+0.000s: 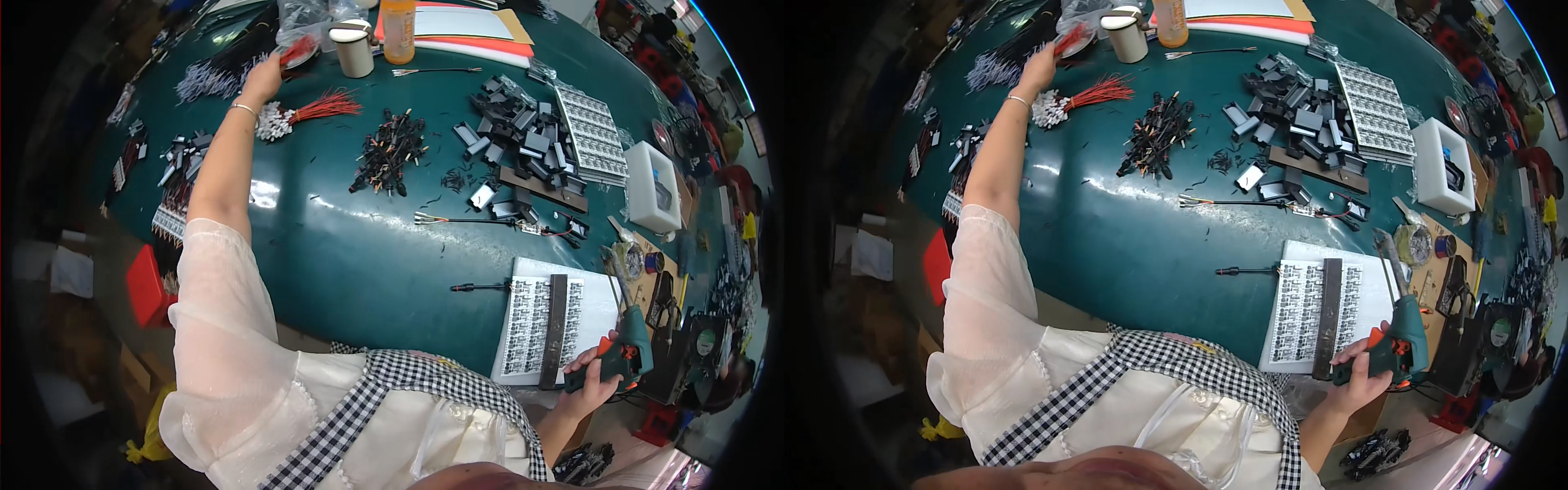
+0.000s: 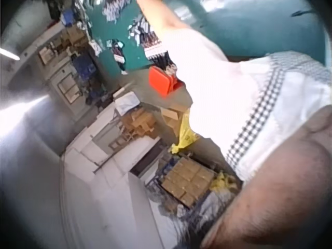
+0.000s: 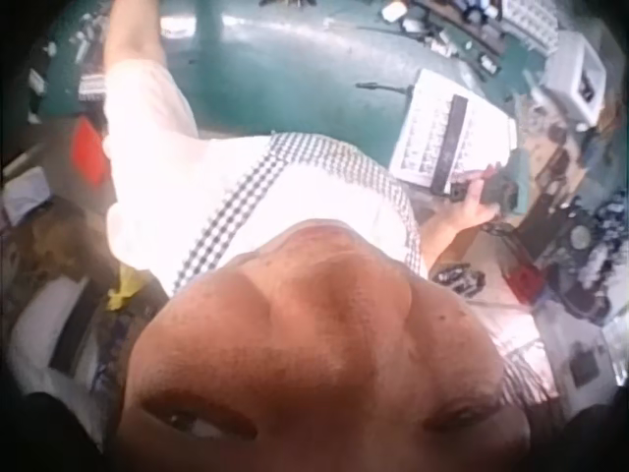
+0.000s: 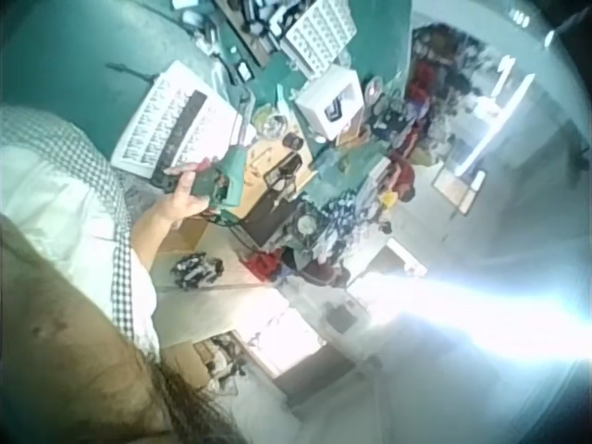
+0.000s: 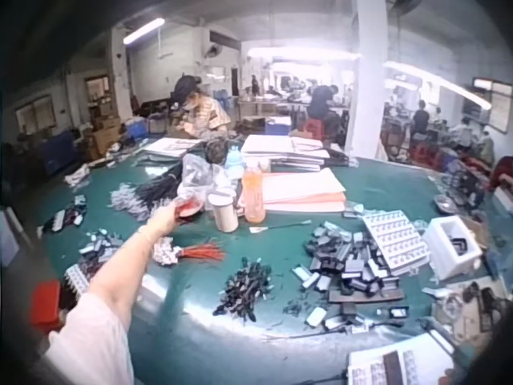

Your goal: The person organizes small electronic components and wires on a workbench, then uses a soldering iron to attach wires to a circuit board. The person handles black rectangular components, red and black wires, and a white circuit board, performing precise soldering operations.

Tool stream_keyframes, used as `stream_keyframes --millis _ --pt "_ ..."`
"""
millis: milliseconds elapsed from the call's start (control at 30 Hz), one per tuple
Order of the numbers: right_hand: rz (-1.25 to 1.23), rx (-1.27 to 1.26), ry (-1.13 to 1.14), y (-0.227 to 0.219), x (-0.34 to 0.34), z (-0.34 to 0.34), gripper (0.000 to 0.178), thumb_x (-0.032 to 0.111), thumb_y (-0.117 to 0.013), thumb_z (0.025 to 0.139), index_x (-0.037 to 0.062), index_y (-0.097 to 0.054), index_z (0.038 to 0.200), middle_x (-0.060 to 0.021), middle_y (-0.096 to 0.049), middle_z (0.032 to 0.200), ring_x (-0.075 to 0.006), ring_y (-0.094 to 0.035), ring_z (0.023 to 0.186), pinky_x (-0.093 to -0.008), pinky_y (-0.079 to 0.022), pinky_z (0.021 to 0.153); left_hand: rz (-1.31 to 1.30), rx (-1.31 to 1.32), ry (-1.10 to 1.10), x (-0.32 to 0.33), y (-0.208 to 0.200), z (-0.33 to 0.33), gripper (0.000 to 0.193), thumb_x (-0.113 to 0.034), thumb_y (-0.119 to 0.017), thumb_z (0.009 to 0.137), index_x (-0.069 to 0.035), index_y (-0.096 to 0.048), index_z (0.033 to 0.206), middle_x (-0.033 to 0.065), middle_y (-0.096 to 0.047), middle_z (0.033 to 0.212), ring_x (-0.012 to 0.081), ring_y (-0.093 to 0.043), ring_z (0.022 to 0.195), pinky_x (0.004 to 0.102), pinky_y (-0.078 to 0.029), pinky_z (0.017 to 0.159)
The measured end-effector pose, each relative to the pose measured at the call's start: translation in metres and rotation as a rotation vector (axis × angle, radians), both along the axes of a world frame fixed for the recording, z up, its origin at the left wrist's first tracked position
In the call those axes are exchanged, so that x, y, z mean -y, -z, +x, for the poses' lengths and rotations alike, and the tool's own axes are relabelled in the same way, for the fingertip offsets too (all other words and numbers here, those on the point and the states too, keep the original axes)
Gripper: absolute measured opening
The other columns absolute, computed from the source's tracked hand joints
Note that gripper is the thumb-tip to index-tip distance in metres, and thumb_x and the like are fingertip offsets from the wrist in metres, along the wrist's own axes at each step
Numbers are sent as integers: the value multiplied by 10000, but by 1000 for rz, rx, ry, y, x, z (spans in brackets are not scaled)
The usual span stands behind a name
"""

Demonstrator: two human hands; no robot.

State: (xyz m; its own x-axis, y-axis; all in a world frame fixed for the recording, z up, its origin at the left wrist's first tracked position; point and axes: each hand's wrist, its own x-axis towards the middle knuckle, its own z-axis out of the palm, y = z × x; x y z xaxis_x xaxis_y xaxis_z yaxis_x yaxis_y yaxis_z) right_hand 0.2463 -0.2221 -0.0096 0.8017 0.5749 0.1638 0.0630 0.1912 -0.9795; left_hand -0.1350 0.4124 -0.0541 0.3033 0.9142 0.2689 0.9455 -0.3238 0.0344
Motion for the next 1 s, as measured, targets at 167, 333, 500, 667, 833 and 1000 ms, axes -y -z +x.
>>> stream_keyframes --millis 167,333,500,667,833,1000 --pt "4 25 67 2 7 5 603 183 -639 869 -108 -348 1309 -74 -497 733 -125 -497 569 -241 -457 456 42 251 207 53 -76 18 254 -275 -522 926 -54 -577 1038 216 -640 834 386 -620 762 453 -481 682" --pt "0 16 73 6 8 12 591 176 -621 871 -111 -351 1310 -82 -500 745 -132 -498 572 -252 -460 473 -455 309 449 214 -78 51 190 -108 -574 851 -37 -570 1027 167 -610 764 332 -606 709 390 -468 658" --pt "46 -73 8 9 2 9 599 129 -666 833 -100 -364 1297 -91 -525 769 -142 -520 594 -264 -478 489 -525 -48 641 308 -28 65 266 -88 -688 744 -19 -579 977 142 -598 858 355 -569 816 403 -460 724" --pt "87 -99 -40 13 3 9 576 94 -651 831 -98 -367 1294 -98 -535 781 -146 -528 609 -269 -489 498 -364 41 722 325 -39 97 284 -119 -723 717 -44 -599 961 93 -592 919 311 -558 896 397 -460 744" --pt "131 -148 -51 12 -5 -1 567 51 -623 823 -104 -358 1299 -96 -540 810 -147 -529 618 -283 -491 513 -222 246 908 319 -15 198 216 -118 -687 752 -75 -623 954 76 -589 905 295 -563 903 392 -473 767" --pt "119 -127 -41 8 0 -11 611 17 -650 796 -99 -349 1316 -94 -552 838 -143 -540 646 -279 -500 533 -310 194 901 299 23 240 140 -159 -692 750 -67 -652 848 76 -590 854 297 -589 843 399 -481 713"
